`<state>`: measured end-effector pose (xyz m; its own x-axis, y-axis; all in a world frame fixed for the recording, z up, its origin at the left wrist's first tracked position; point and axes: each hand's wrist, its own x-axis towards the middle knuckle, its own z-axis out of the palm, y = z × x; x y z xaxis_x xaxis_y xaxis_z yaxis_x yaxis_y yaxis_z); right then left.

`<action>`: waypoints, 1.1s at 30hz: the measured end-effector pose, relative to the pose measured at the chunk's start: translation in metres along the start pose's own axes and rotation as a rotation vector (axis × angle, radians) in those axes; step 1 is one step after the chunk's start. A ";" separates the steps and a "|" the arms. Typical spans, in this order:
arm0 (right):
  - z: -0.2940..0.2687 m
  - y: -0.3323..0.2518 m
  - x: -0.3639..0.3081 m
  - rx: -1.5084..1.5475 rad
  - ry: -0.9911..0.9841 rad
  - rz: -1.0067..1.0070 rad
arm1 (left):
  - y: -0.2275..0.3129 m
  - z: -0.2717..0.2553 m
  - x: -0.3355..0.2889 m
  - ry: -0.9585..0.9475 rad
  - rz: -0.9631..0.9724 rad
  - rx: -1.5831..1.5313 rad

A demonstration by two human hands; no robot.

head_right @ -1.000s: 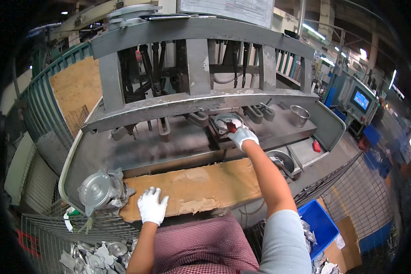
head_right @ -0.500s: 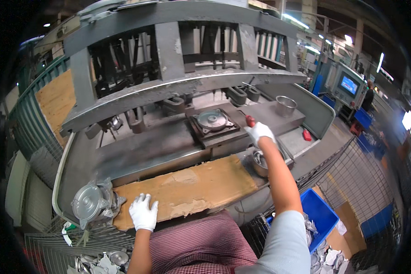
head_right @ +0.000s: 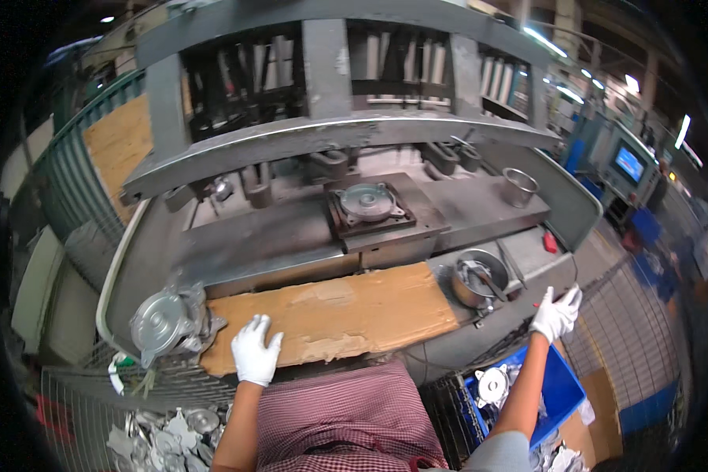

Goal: The person cleans and sorts metal castings at an industrial station, using a manual scraper to remove scrap metal and placing the cleaned components into a plastic bin.

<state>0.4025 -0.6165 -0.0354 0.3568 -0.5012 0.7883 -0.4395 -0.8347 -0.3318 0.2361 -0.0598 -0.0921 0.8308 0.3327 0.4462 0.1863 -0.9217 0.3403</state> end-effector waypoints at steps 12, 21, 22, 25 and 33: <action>-0.065 -0.403 -0.140 0.504 -0.736 -1.050 | -0.008 -0.101 -0.046 0.441 0.095 -0.212; -0.148 -0.353 -0.197 0.740 -0.616 -1.452 | -0.068 -0.205 -0.021 0.394 -0.046 0.187; -0.155 -0.332 -0.203 0.768 -0.618 -1.470 | -0.069 -0.206 -0.017 0.236 -0.019 0.258; -0.163 -0.280 -0.217 0.760 -0.683 -1.522 | -0.059 -0.193 -0.006 0.186 0.124 0.307; -0.158 -0.207 -0.226 0.780 -0.824 -1.245 | -0.001 -0.111 0.070 0.190 0.383 0.172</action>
<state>0.2832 -0.2941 -0.0631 0.5649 0.7366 0.3719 0.8158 -0.5664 -0.1172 0.2358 -0.0131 0.0310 0.7486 -0.0224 0.6626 -0.0178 -0.9997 -0.0137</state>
